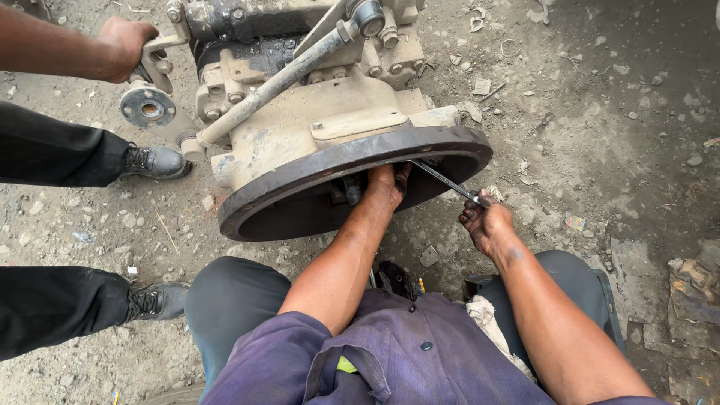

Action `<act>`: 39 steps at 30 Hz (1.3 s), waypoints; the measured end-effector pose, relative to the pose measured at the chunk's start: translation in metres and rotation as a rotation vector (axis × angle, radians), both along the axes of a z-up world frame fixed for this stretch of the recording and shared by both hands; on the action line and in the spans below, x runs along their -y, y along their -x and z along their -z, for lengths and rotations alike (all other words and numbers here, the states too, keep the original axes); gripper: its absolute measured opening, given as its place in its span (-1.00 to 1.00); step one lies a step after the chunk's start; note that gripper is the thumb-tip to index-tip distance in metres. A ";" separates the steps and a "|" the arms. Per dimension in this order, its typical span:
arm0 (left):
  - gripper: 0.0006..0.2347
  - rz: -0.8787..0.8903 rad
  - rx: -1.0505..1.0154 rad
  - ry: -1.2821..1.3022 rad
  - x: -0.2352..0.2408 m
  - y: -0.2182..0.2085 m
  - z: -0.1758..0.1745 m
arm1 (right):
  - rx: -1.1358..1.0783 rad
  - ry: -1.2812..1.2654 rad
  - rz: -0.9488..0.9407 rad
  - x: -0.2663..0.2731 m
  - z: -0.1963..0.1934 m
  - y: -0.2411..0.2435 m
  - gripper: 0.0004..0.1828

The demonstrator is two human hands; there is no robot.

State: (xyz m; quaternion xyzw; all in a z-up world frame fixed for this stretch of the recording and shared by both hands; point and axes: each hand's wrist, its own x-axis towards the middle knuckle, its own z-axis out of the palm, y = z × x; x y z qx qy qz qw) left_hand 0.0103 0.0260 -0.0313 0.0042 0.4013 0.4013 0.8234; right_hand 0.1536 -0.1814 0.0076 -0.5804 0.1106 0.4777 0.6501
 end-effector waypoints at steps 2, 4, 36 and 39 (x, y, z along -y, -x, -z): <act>-0.68 0.014 -0.021 -0.044 0.001 -0.001 0.011 | -0.018 -0.060 -0.008 -0.002 0.025 -0.008 -0.73; -0.69 0.017 -0.030 -0.066 0.016 0.001 0.025 | -0.011 0.008 -0.034 0.009 0.051 -0.011 -0.71; -0.54 -0.201 0.274 0.211 0.040 0.033 -0.115 | 1.068 0.382 -0.240 -0.030 -0.083 0.046 -0.85; -0.57 -0.200 0.312 0.205 0.040 0.031 -0.103 | 1.098 0.349 -0.202 -0.030 -0.072 0.039 -0.83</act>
